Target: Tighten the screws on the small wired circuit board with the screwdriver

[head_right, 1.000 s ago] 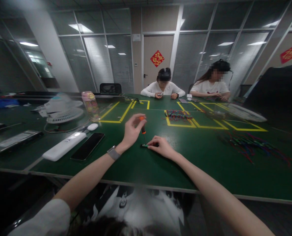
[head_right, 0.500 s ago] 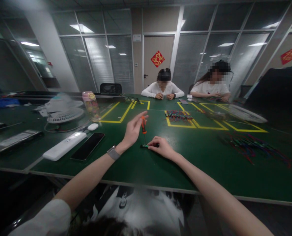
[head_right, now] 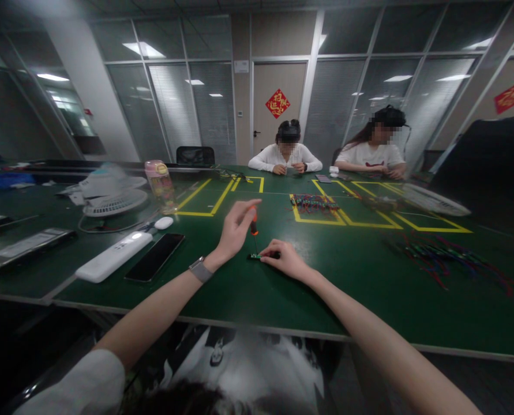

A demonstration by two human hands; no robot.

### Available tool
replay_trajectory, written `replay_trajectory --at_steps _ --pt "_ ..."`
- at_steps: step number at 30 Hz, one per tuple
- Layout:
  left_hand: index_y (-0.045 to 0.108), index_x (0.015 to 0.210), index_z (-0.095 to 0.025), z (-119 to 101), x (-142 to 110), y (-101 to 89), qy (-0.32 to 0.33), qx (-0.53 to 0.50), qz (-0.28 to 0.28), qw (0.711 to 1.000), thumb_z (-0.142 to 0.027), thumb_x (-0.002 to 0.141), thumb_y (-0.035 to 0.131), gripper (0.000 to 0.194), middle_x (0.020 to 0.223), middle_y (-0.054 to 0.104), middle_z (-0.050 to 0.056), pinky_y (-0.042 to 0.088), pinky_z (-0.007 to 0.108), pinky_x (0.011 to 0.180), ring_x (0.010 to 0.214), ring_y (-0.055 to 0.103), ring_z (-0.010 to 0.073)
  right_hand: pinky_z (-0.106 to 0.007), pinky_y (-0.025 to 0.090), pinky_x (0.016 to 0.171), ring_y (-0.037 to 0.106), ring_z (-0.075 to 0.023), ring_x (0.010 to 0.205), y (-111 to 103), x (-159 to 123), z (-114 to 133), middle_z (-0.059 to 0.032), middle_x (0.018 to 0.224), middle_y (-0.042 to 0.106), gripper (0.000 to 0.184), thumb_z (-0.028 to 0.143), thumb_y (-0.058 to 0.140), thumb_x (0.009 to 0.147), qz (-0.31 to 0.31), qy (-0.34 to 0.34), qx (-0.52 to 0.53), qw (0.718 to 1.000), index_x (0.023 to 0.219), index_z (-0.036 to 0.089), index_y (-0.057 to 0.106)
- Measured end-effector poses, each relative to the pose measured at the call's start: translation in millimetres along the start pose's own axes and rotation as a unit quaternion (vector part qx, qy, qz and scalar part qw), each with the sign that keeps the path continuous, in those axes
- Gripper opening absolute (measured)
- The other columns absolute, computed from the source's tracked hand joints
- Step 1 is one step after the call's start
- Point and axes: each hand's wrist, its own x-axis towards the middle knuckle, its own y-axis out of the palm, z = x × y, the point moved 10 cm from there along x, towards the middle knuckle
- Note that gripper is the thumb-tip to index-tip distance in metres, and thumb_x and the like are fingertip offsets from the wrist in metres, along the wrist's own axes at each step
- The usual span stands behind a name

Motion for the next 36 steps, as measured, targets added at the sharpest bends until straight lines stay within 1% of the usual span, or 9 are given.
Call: replay_trajectory --at_steps 3,6,13,19,22,25,29,33,36 --pt "0.053 0.132 -0.024 1 2 8.6 -0.006 -0.027 0.052 0.998 -0.031 0.098 0.041 0.037 0.132 0.057 0.006 0.041 0.033 0.104 0.123 0.052 0.0180 -0.030 0.049 0.069 0.060 -0.0166 0.072 1 0 0 -0.0051 0.081 0.063 0.018 0.033 0.068 0.082 0.001 -0.002 0.003 1.000 0.088 0.017 0.076" --pt "0.052 0.133 -0.024 5 3 12.2 -0.017 -0.044 0.075 0.996 -0.030 0.098 0.039 0.037 0.140 0.052 0.005 0.033 0.039 0.113 0.132 0.046 0.0192 -0.030 0.049 0.069 0.061 -0.0165 0.071 1 0 0 -0.0048 0.080 0.063 0.019 0.032 0.068 0.082 0.002 -0.001 0.002 1.000 0.089 0.018 0.076" --pt "0.056 0.128 -0.024 12 2 12.6 -0.030 -0.099 0.060 0.993 -0.026 0.094 0.048 0.035 0.129 0.060 0.008 0.050 0.033 0.094 0.110 0.063 0.0191 -0.030 0.049 0.069 0.061 -0.0167 0.072 1 0 0 -0.0049 0.081 0.063 0.017 0.032 0.068 0.082 0.005 0.004 0.003 1.000 0.089 0.019 0.076" --pt "0.069 0.101 -0.023 -2 2 0.5 0.015 0.011 0.009 1.000 -0.028 0.082 0.068 0.020 0.092 0.060 0.002 0.049 0.022 0.073 0.084 0.059 0.0127 -0.030 0.048 0.068 0.061 -0.0173 0.072 0 0 0 -0.0051 0.081 0.063 0.018 0.032 0.069 0.081 0.001 0.010 0.003 1.000 0.089 0.018 0.077" --pt "0.067 0.107 -0.024 -2 2 3.0 0.009 0.013 0.026 1.000 -0.032 0.089 0.058 0.021 0.097 0.058 0.003 0.049 0.023 0.075 0.085 0.058 0.0127 -0.030 0.048 0.068 0.060 -0.0172 0.072 0 0 -1 -0.0049 0.080 0.063 0.017 0.031 0.069 0.081 0.003 0.009 0.000 1.000 0.089 0.018 0.076" --pt "0.059 0.123 -0.026 0 2 8.4 0.008 -0.017 0.053 0.998 -0.030 0.097 0.043 0.031 0.113 0.061 0.005 0.047 0.027 0.092 0.103 0.059 0.0147 -0.030 0.048 0.069 0.060 -0.0169 0.072 1 0 -1 -0.0049 0.080 0.063 0.017 0.030 0.068 0.081 0.005 0.008 -0.002 1.000 0.090 0.018 0.076" --pt "0.053 0.131 -0.024 6 2 13.8 -0.008 -0.080 0.073 0.994 -0.027 0.097 0.041 0.036 0.132 0.057 0.007 0.041 0.034 0.106 0.121 0.055 0.0183 -0.030 0.048 0.069 0.060 -0.0171 0.072 0 0 0 -0.0050 0.081 0.063 0.019 0.033 0.068 0.082 0.002 0.005 0.004 1.000 0.090 0.018 0.076" --pt "0.056 0.126 -0.021 9 1 13.2 -0.031 -0.120 0.058 0.991 -0.025 0.094 0.048 0.034 0.122 0.063 0.009 0.050 0.032 0.094 0.107 0.064 0.0188 -0.030 0.048 0.068 0.059 -0.0168 0.071 1 0 0 -0.0052 0.081 0.062 0.018 0.031 0.068 0.082 0.006 0.004 -0.001 1.000 0.090 0.017 0.076" --pt "0.064 0.113 -0.021 4 2 4.7 -0.013 -0.060 0.021 0.998 -0.023 0.088 0.059 0.026 0.103 0.066 0.006 0.051 0.027 0.083 0.091 0.065 0.0152 -0.029 0.048 0.068 0.059 -0.0163 0.071 1 0 -1 -0.0053 0.081 0.062 0.017 0.030 0.068 0.082 0.007 0.004 -0.003 1.000 0.089 0.017 0.076"
